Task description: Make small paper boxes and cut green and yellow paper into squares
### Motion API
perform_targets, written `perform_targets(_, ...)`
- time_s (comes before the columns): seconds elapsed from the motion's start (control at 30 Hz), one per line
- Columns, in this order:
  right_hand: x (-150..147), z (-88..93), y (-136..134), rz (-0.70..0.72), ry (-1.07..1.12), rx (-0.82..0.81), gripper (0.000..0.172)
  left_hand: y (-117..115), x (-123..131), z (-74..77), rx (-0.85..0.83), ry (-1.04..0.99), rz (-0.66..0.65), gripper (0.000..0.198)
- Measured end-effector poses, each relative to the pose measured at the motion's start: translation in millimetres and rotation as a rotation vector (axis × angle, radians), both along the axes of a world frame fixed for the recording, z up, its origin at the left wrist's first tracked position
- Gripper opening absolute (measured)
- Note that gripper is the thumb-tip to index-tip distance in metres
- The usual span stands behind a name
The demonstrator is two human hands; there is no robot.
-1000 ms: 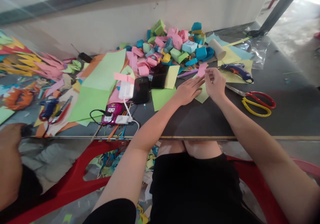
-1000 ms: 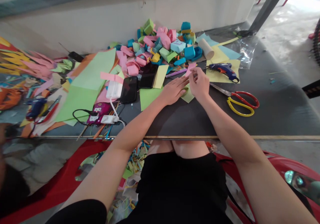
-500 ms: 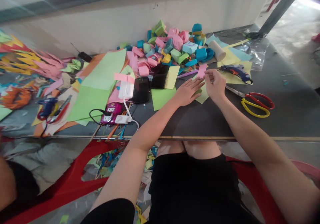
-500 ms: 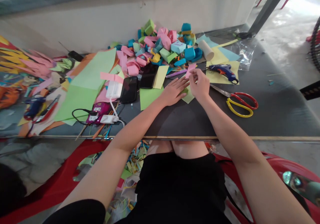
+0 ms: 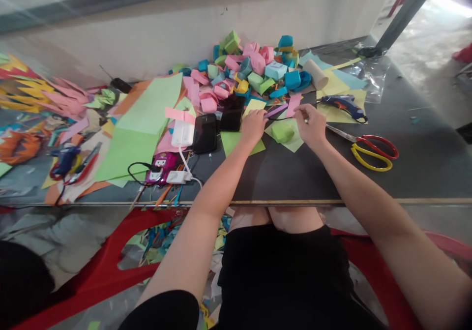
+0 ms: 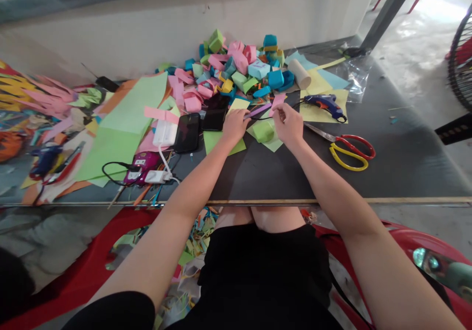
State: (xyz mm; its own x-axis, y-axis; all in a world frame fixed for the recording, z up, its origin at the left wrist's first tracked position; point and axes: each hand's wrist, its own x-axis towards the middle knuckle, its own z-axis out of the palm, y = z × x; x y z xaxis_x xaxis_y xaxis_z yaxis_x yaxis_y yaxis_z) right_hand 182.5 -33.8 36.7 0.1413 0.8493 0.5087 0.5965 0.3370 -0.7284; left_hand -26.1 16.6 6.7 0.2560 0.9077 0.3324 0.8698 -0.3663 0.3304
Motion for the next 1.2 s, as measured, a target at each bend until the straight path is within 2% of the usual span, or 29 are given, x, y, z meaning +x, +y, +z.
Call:
perform_targets(0.07,0,0.8,0,-0.006,0.026,-0.024,0.014,0,2,-2.6,0.044,-0.022,0.012,0.018)
perform_targets(0.13,1,1.3,1,0.009,0.074,-0.074,0.022,2,0,-6.6,0.113,-0.098,0.024,0.019)
perform_targets(0.23,1,1.8,3,0.069,0.22,-0.178,0.039,3,-6,-10.4,0.246,-0.296,0.085,0.034)
perform_targets(0.3,0,3.1,2,0.158,0.353,-0.228,0.048,0,-8,-7.5,0.315,-0.354,0.07,0.041)
perform_targets(0.37,-2,6.3,0,0.289,0.459,-0.267,0.056,-7,-8,1.1,0.351,-0.28,-0.059,0.043)
perform_targets(0.43,-3,11.6,-5,0.417,0.515,-0.295,0.061,-17,-6,13.5,0.356,-0.126,-0.241,0.041)
perform_targets(0.5,-5,17.7,-11,0.503,0.542,-0.293,0.063,-27,-3,26.1,0.344,0.013,-0.362,0.04)
perform_targets(0.57,-7,22.9,-16,0.556,0.563,-0.269,0.062,-36,1,35.6,0.342,0.092,-0.409,0.042)
perform_targets(0.67,-12,26.5,-19,0.607,0.604,-0.24,0.057,-46,8,41.7,0.356,0.121,-0.401,0.046)
perform_targets(0.87,-20,28.2,-24,0.63,0.687,-0.299,0.053,-48,16,40.5,0.3,0.122,-0.381,0.053)
perform_targets(1.0,-20,30.4,-24,0.573,0.676,-0.325,0.045,-44,16,41.7,0.218,0.124,-0.397,0.056)
perform_targets(1.2,-21,23.0,-16,0.504,0.675,-0.344,0.048,-46,15,46.8,0.158,0.044,-0.356,0.061)
